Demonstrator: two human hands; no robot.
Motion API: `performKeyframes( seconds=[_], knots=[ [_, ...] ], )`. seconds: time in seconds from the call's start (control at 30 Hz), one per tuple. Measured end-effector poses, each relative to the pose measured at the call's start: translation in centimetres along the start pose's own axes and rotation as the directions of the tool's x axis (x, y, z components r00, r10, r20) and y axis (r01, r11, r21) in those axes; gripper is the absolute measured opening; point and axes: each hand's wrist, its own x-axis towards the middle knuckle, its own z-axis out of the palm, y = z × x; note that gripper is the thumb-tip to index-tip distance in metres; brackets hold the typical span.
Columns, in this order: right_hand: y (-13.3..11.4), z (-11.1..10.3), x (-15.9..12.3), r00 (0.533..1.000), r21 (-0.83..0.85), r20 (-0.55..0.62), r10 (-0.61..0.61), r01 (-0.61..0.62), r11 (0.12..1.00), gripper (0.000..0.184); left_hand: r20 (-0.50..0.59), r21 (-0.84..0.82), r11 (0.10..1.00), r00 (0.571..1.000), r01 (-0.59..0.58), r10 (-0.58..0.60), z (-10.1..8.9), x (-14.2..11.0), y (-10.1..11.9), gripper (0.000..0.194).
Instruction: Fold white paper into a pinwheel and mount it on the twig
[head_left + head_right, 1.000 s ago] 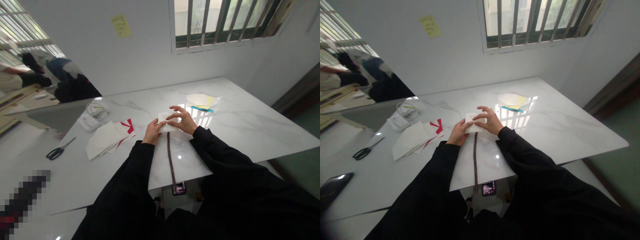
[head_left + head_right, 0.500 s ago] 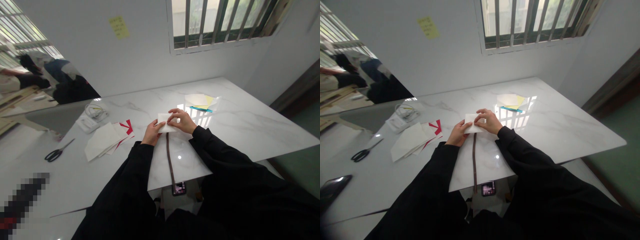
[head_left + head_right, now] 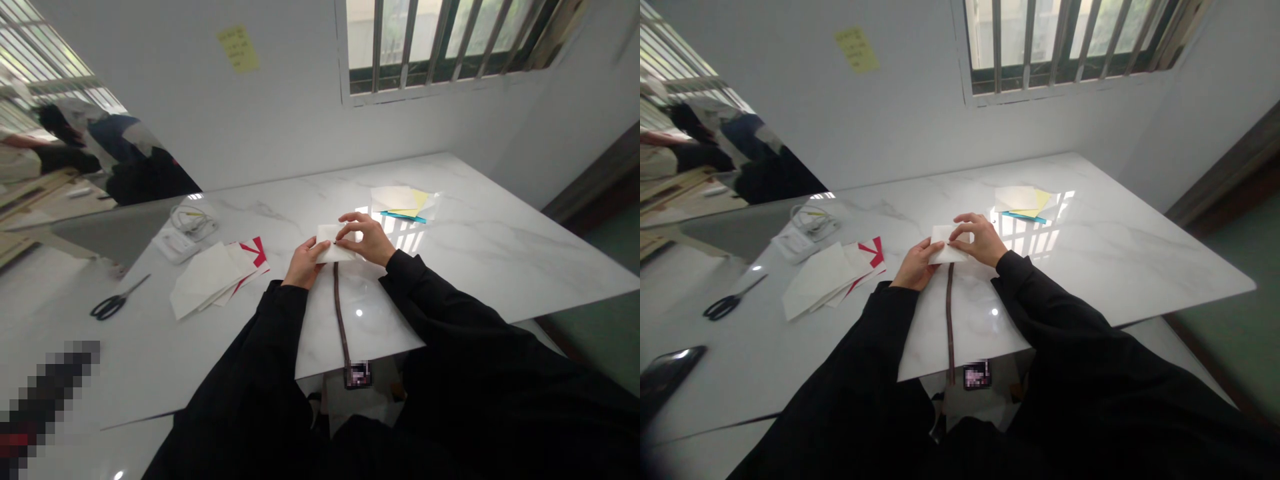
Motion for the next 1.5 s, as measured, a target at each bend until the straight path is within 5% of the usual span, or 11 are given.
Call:
performKeyframes(
  seconds=[0.43,0.93,1.17,1.5],
  knots=[
    [0.0,0.0,0.1,0.994,0.1,0.056,0.095,-0.101,0.99,0.007,-0.028,0.03,1.0,1.0,-0.008,0.009,-0.1,0.1,-0.3,0.058],
    [0.1,0.7,-0.2,0.997,-0.022,0.072,0.033,-0.031,0.999,0.007,-0.026,0.027,0.999,0.999,-0.033,0.034,-0.3,0.4,-0.8,0.065],
    [-0.6,1.8,-0.7,0.993,-0.024,0.095,0.065,-0.063,0.998,0.027,-0.12,0.086,0.988,0.983,-0.129,0.139,-0.6,1.0,-1.5,0.054],
    [0.1,2.0,-0.5,0.994,-0.08,0.055,0.09,-0.086,0.993,0.004,-0.157,0.108,0.983,0.974,-0.149,0.165,-0.8,1.2,-1.7,0.05]
  ],
)
